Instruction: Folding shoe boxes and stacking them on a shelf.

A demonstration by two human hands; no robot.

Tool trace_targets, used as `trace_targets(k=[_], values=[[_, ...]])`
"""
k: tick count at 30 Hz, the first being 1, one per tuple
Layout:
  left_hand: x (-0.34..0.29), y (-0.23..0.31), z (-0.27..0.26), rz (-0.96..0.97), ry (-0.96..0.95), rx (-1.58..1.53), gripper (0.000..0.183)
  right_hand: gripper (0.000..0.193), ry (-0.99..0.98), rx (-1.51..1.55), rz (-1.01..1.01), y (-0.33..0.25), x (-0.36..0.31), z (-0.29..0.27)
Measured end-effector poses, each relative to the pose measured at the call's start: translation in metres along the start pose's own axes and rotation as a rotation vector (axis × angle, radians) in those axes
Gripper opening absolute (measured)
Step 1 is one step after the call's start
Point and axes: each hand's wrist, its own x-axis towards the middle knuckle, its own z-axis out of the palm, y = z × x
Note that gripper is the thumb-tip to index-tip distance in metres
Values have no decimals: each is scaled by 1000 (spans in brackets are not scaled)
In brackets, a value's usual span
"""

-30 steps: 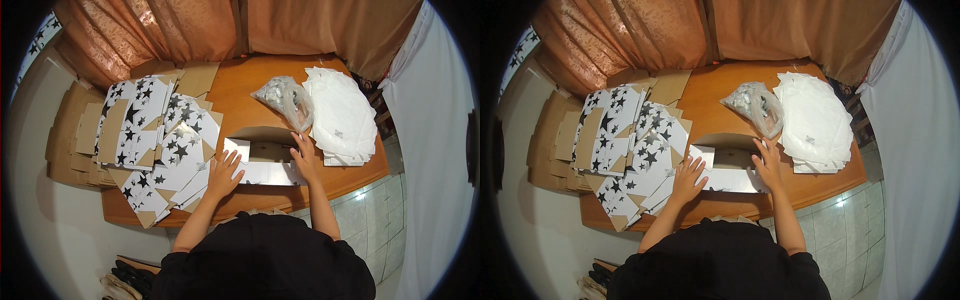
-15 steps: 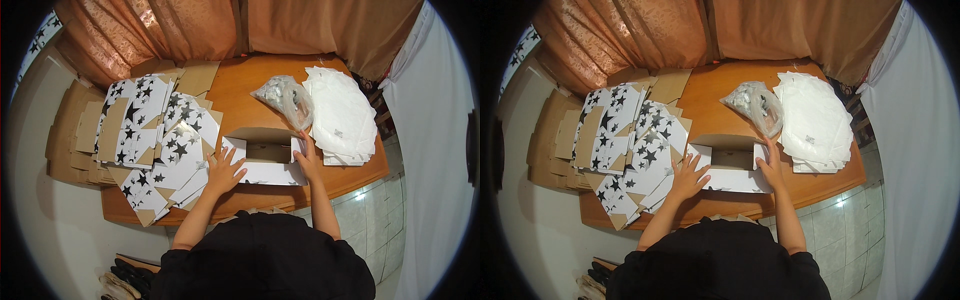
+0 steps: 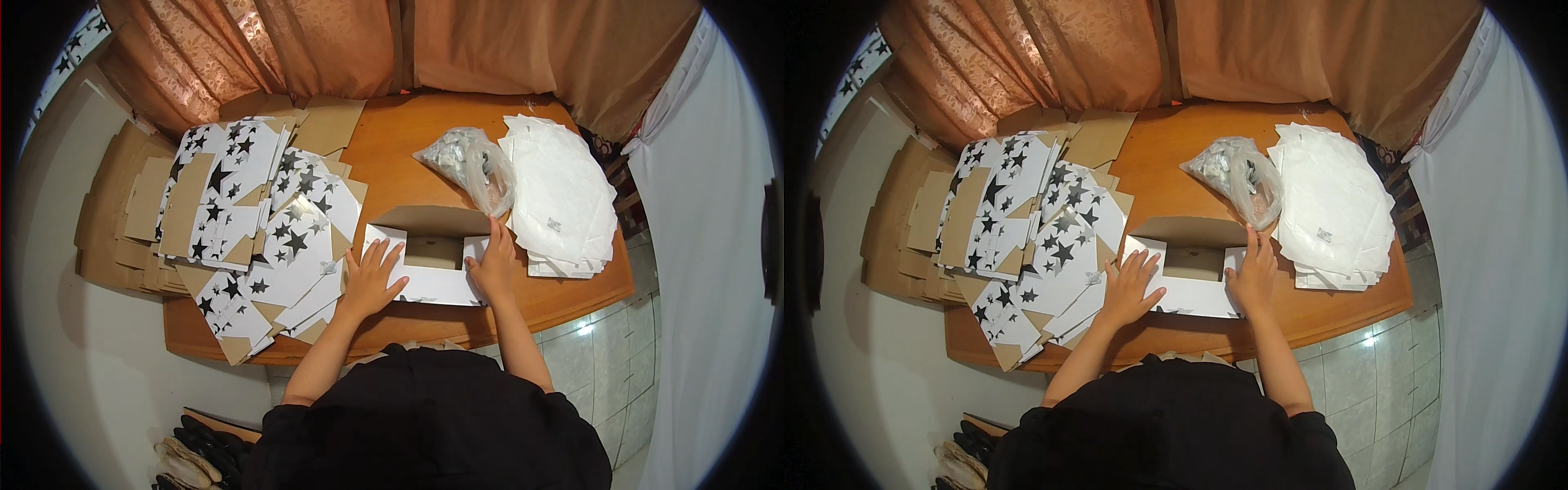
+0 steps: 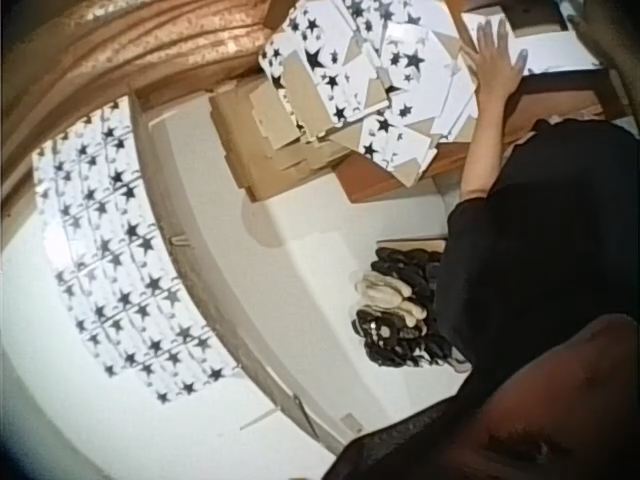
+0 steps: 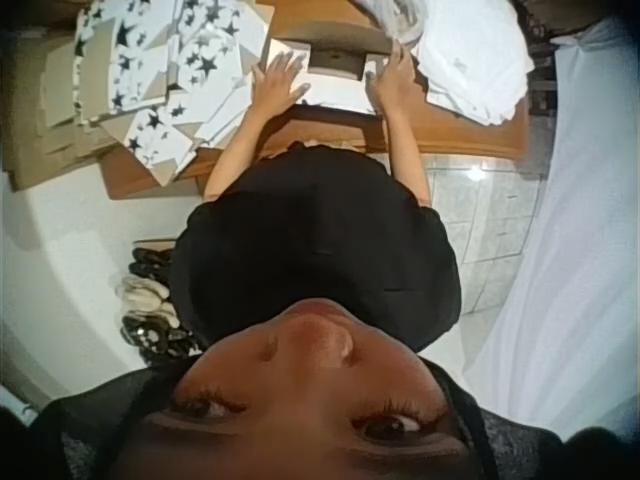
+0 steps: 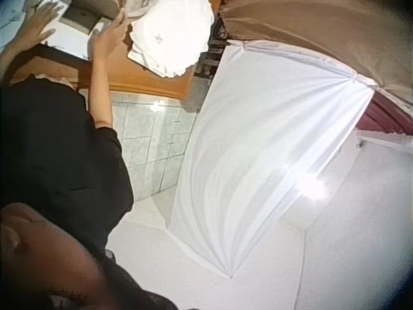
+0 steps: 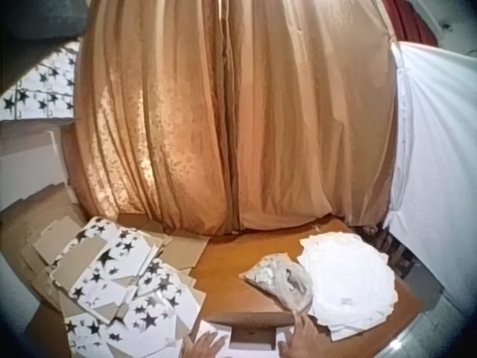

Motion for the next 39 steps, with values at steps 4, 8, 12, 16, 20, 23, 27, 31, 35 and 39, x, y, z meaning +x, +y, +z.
trace_targets(k=[4,8,12,16,20,23,27,31,35,39], values=[[-3,-6,8,-38,160,-150,67,63,107,199,-116,11,3,2],[0,-11,13,-43,378,-353,61,24,32,576,-107,34,4,5],[5,-3,1,-86,62,-111,54,17,-6,254,-190,37,0,8],[9,3,1,-117,56,-44,47,29,-72,63,-191,9,-2,-2],[17,4,10,-110,209,-12,45,53,-49,-1,-48,4,-1,-3],[25,12,10,-208,210,-44,43,61,-91,-49,-26,3,0,-3],[24,14,7,-235,201,-53,39,63,-98,26,-6,-1,1,-7],[19,6,2,-212,319,-144,37,62,79,239,18,36,5,5],[12,-27,5,-374,324,-474,42,62,-98,969,626,70,7,-3],[8,-59,29,-508,71,-926,68,76,-515,866,631,105,-7,-11]])
